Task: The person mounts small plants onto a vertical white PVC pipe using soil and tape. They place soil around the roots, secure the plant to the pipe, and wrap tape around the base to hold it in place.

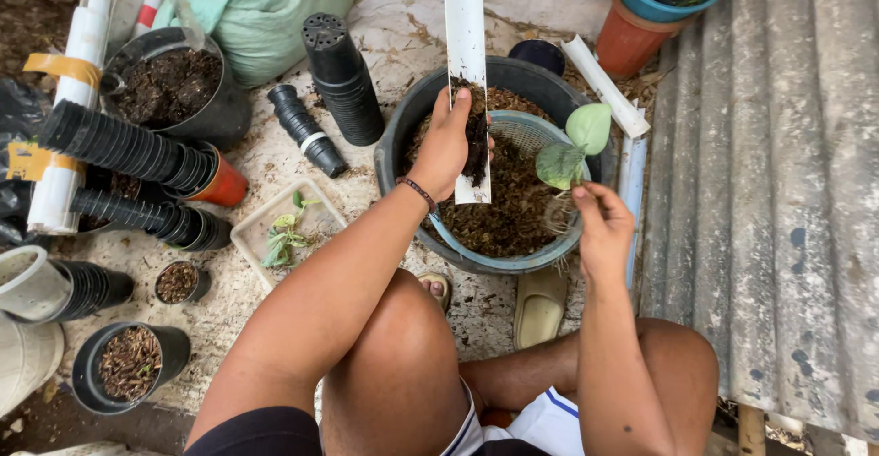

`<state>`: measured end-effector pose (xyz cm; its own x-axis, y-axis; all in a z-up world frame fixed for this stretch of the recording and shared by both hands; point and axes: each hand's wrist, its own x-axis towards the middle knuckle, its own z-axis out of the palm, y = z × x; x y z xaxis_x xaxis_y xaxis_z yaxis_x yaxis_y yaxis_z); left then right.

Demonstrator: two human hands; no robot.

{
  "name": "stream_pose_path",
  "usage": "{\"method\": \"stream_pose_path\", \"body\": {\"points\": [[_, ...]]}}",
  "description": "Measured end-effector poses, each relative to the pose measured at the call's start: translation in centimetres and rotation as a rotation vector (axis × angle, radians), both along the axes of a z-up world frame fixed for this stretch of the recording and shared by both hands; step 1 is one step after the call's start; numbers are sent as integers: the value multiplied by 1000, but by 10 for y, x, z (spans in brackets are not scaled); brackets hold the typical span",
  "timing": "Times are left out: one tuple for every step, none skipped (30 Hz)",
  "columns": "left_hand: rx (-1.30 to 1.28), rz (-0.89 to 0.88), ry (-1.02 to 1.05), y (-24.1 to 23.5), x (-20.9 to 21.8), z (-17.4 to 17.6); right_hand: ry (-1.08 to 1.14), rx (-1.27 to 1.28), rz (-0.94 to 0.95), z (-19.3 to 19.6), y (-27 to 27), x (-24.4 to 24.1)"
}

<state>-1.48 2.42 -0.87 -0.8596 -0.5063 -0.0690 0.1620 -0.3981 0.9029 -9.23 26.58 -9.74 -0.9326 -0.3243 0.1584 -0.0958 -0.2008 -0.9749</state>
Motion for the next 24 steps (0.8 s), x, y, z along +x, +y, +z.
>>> {"method": "stream_pose_path", "body": {"points": [[21, -21, 3, 3, -4, 0, 13, -58, 15, 11, 9, 3], [41, -42, 6, 7, -7, -1, 26, -115, 30, 22, 15, 6], [29, -82, 20, 11, -10, -2, 48, -91, 9, 33, 19, 11], [16, -123, 33, 15, -12, -3, 70, -68, -11, 43, 20, 17], [4, -164, 45, 19, -14, -5, 91, -44, -32, 53, 21, 23], [-2, -195, 56, 24, -16, -7, 102, -65, -24, 62, 21, 28], [-8, -224, 67, 28, -18, -9, 114, -86, -14, 69, 19, 33], [-15, -253, 79, 31, -20, -10, 127, -107, -4, 76, 18, 38], [-16, -260, 101, 33, -21, -12, 110, -118, -10, 82, 16, 42], [-17, -266, 123, 35, -22, -13, 94, -129, -15, 87, 15, 46], [-17, -270, 143, 36, -23, -14, 76, -140, -17, 90, 14, 49], [3, -291, 157, 38, -24, -15, 89, -150, -21, 93, 13, 52], [22, -311, 171, 39, -25, -16, 101, -160, -25, 95, 11, 54], [41, -332, 184, 40, -25, -16, 113, -170, -29, 97, 9, 56], [60, -331, 150, 42, -25, -17, 106, -149, -38, 99, 7, 58], [80, -330, 116, 47, -25, -18, 100, -128, -46, 101, 6, 59], [97, -329, 83, 51, -26, -18, 95, -108, -55, 104, 4, 61], [179, -340, 141, 54, -28, -18, 113, -83, -61, 107, 1, 62], [261, -350, 199, 57, -28, -17, 129, -56, -68, 110, -1, 64], [343, -359, 257, 58, -28, -17, 145, -30, -74, 113, -3, 66], [361, -368, 214, 58, -27, -17, 246, 33, -121, 116, -4, 68], [379, -377, 171, 58, -26, -17, 346, 97, -167, 119, -5, 69], [397, -385, 129, 58, -25, -17, 447, 162, -214, 122, -5, 70], [417, -396, 165, 58, -25, -16, 485, 184, -224, 125, -5, 70]]}}
